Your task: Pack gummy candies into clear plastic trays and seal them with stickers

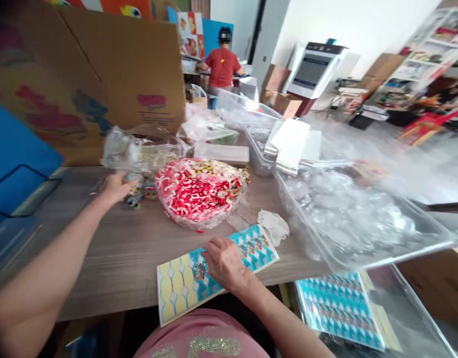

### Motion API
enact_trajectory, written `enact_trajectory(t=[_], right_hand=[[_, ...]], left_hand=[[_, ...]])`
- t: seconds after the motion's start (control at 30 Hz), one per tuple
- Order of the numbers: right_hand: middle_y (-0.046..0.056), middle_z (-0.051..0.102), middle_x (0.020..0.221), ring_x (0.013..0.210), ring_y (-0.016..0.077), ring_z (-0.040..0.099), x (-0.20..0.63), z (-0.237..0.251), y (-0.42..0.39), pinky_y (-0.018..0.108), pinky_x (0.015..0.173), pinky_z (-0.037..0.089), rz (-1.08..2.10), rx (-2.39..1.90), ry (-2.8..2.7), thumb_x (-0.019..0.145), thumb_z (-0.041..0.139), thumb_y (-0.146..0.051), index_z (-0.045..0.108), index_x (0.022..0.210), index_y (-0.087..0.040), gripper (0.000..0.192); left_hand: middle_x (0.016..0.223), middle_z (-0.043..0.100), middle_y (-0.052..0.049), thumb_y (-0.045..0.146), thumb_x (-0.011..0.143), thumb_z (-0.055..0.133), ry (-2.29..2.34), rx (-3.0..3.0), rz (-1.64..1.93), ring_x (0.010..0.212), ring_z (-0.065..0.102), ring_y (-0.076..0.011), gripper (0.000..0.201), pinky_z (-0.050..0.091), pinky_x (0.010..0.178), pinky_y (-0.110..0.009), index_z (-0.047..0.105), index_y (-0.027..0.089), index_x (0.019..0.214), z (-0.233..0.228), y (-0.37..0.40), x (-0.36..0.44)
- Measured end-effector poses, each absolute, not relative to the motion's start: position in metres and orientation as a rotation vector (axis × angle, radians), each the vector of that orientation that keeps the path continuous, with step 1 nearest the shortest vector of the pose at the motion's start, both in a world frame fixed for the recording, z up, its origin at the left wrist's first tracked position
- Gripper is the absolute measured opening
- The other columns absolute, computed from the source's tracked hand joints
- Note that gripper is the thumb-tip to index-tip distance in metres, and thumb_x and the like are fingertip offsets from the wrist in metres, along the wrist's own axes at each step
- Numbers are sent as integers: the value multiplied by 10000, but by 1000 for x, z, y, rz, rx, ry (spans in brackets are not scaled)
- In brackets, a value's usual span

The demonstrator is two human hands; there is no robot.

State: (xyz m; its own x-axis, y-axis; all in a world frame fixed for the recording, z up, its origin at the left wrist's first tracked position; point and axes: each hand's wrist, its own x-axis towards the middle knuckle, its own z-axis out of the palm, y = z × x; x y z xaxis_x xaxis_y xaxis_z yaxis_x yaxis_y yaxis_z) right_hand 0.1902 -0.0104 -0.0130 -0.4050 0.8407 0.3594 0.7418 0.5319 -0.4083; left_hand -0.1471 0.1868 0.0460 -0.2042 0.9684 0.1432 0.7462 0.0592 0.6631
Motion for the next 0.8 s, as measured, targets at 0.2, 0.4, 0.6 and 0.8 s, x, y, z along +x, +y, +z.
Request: enact_trajectory(t=[0.2,0.4,0.6,0.8], right_hand=[[69,731,895,852,218,639,256,-19,2,337,760,431,-94,-1731,-2055,899,661,-271,743,908,-197,111],[63,714,848,870,233,601,276,-25,22,350,726,336,-95,-1851,-2269,905,644,-287,730,780,-206,172],[58,715,859,857,213,598,263,-28,24,346,735,326,-50,-1782,-2164,943,593,-293,726,796,-208,215],[79,715,933,895,231,591,305,-25,44,349,779,396,-87,-1929,-1953,911,590,-247,772,897,-205,187]], left_hand=[[1152,636,-76,457,916,530,2192,2062,1054,944,591,-198,505,477,877,-347,623,43,1190,27,157,-144],[1157,669,-115,423,884,619,1539,2444,856,1068,581,-280,327,506,921,-422,723,190,1088,-24,-11,-71],[1515,403,-194,477,865,627,1711,2501,634,1315,393,-406,547,390,1037,-580,608,224,1350,-56,-54,-65],[1539,361,-234,530,860,633,1715,2599,567,1336,370,-430,673,349,1041,-594,512,213,1441,-53,-2,-89]])
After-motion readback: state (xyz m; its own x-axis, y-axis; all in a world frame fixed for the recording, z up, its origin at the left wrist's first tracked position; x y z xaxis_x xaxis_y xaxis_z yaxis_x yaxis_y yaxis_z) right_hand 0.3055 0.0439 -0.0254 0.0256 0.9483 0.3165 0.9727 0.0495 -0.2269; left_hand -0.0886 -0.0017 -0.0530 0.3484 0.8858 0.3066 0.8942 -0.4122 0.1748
